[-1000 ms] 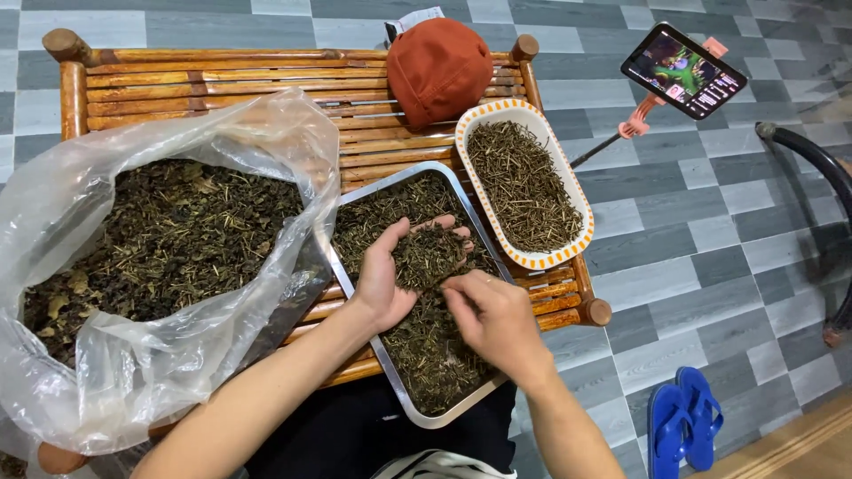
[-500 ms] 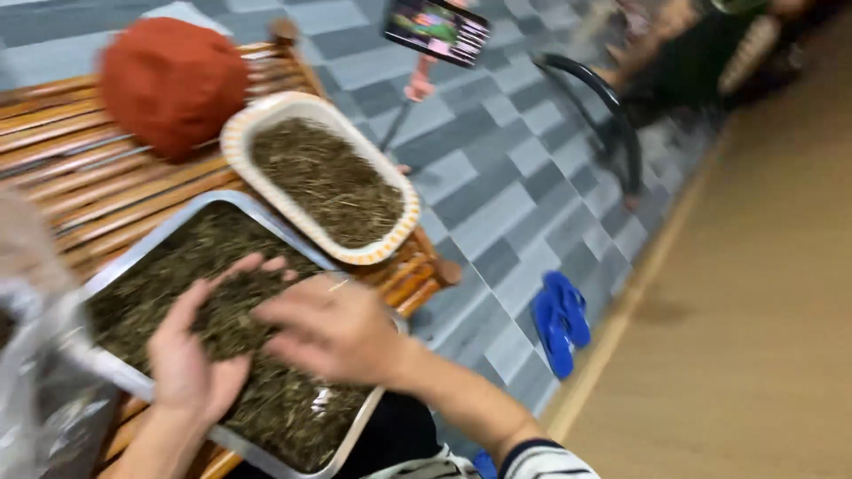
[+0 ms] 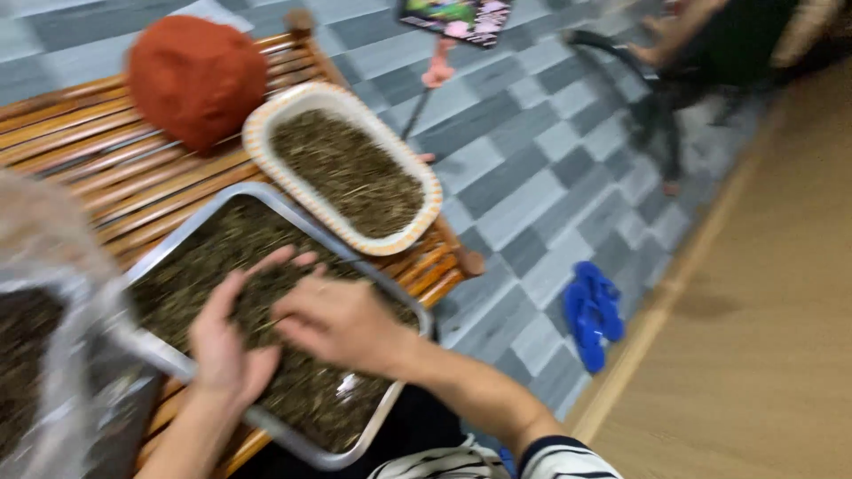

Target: The person sits on a bamboo mat on the floor and sorts dried green herbs by hand. They pick herbs from a large plastic bag and a metal tray, separate them, and place the sorted portions into a smaller patterned tray.

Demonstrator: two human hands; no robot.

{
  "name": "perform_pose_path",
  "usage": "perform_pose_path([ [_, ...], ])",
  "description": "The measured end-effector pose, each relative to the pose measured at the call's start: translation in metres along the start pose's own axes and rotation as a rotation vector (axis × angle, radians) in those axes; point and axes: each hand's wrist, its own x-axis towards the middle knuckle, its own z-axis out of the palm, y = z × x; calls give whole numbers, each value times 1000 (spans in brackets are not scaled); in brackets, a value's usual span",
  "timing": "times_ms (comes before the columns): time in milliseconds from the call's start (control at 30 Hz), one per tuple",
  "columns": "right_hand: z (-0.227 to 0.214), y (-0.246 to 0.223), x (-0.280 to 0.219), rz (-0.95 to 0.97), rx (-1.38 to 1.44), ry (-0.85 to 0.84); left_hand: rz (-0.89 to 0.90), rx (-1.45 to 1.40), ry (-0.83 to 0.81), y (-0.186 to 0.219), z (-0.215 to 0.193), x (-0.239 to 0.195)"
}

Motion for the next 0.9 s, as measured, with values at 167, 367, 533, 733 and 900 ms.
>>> perform_pose_path([
  [167, -8, 15, -9, 269, 248, 88, 32, -109, -85, -22, -28, 20],
  [367, -19, 17, -6, 563, 583, 109, 30, -100, -148, -12, -17, 9],
  [533, -22, 18, -10, 615, 699, 114, 17, -64, -140, -6, -9, 0],
  [733, -30, 17, -13, 597, 633, 102, 46, -9, -135, -4, -6, -5],
  [900, -43, -10, 0, 344, 195, -114, 116, 47, -118, -9, -8, -1],
])
